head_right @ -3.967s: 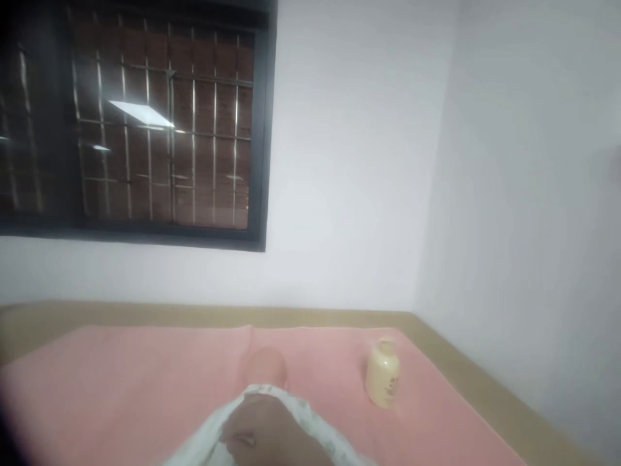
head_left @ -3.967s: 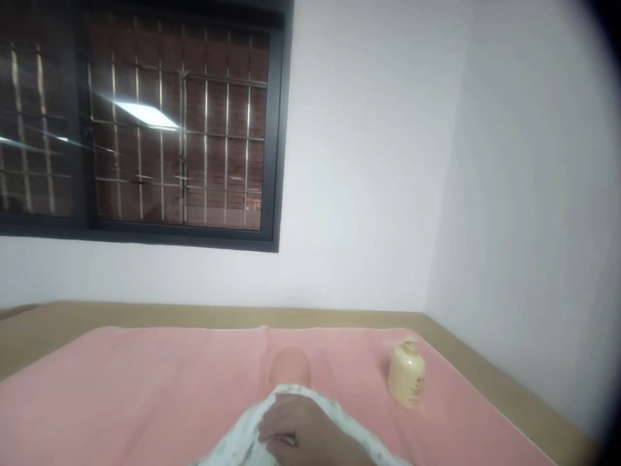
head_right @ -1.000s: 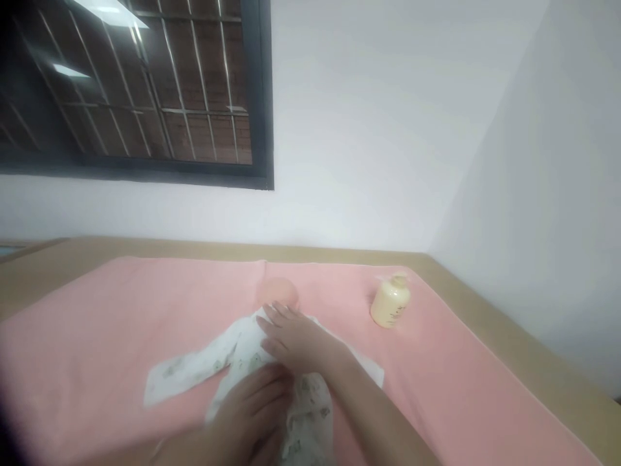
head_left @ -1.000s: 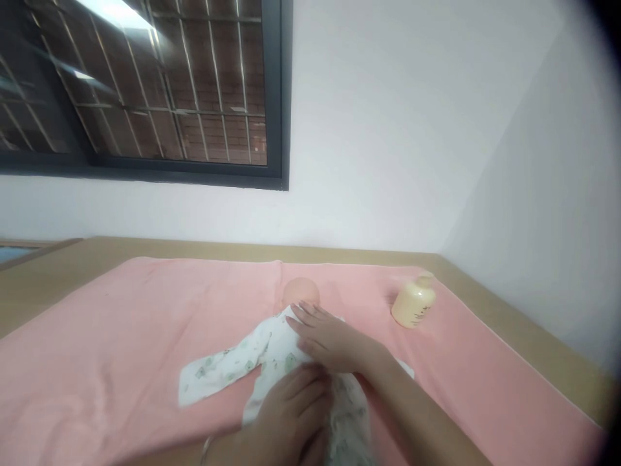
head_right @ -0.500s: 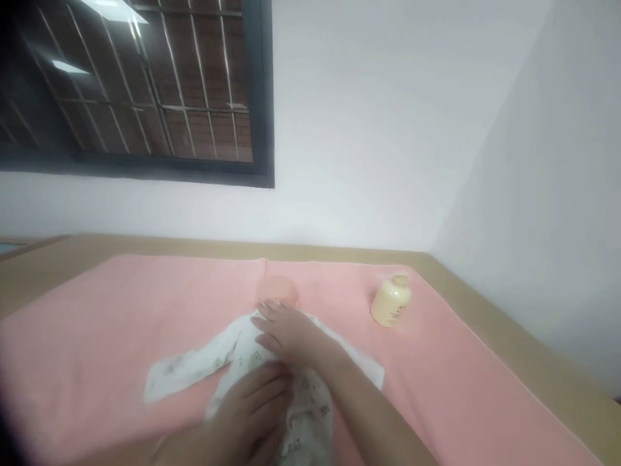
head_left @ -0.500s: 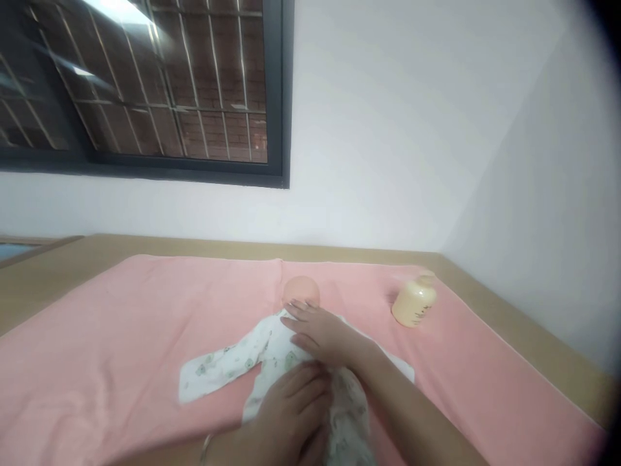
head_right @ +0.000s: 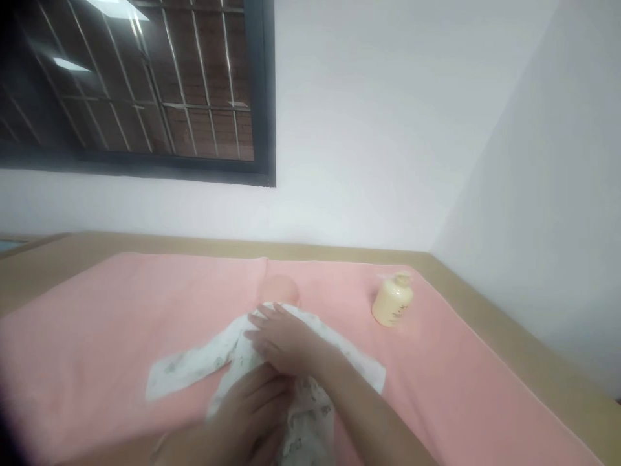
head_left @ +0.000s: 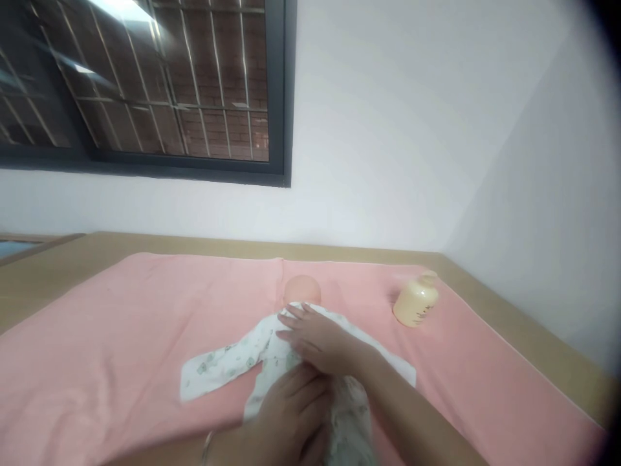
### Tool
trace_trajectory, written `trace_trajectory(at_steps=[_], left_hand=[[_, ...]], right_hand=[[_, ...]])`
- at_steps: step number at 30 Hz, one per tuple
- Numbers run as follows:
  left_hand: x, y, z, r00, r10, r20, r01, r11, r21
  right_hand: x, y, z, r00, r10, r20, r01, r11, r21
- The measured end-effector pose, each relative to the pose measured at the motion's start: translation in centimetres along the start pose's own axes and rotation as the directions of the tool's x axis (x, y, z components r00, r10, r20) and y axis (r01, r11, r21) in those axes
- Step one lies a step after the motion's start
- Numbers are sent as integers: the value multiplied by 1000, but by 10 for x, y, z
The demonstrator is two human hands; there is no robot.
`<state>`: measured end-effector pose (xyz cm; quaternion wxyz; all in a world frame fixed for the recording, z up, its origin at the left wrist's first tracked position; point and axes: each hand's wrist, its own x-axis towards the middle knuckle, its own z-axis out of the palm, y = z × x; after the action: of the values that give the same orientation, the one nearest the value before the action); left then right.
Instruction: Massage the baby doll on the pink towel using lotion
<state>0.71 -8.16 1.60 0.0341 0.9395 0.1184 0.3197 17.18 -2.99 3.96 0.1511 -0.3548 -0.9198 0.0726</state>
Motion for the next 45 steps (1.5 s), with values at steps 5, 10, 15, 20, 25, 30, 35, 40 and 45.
trace_trajectory(at_steps=[5, 10, 15, 20, 25, 30, 35, 40, 45], left_hand=[[-6, 3, 0, 996, -9, -91, 17, 996, 91], [-2, -1, 0, 997, 38, -69, -32, 996, 89], [1, -4, 3, 1000, 7, -13, -6, 998, 63], [-5, 2, 3, 997, 1, -74, 7, 995, 104], [0, 16, -16, 995, -102, 23, 97, 981, 167], [4, 9, -15, 996, -74, 58, 67, 990, 124], [-3, -4, 5, 1000, -6, 0, 6, 1000, 1], [-4, 0, 1, 1000, -4, 0, 4, 999, 34], [-2, 9, -12, 999, -50, -19, 52, 992, 118]], right_hand=[[-10, 29, -5, 989, 127, 81, -138, 978, 153], [-12, 13, -8, 995, -45, 93, 39, 997, 62], [-1, -13, -1, 1000, 9, -10, -9, 1000, 23], [-1, 6, -1, 996, 86, 12, -87, 995, 56], [-12, 19, -8, 994, 24, 105, -24, 1000, 1], [-14, 0, -6, 995, 13, 96, -6, 998, -67], [-7, -18, 0, 999, 28, 31, -26, 997, -74], [-5, 1, 1, 996, 84, 36, -83, 996, -41], [-16, 22, -8, 988, 93, 126, -98, 994, 37]])
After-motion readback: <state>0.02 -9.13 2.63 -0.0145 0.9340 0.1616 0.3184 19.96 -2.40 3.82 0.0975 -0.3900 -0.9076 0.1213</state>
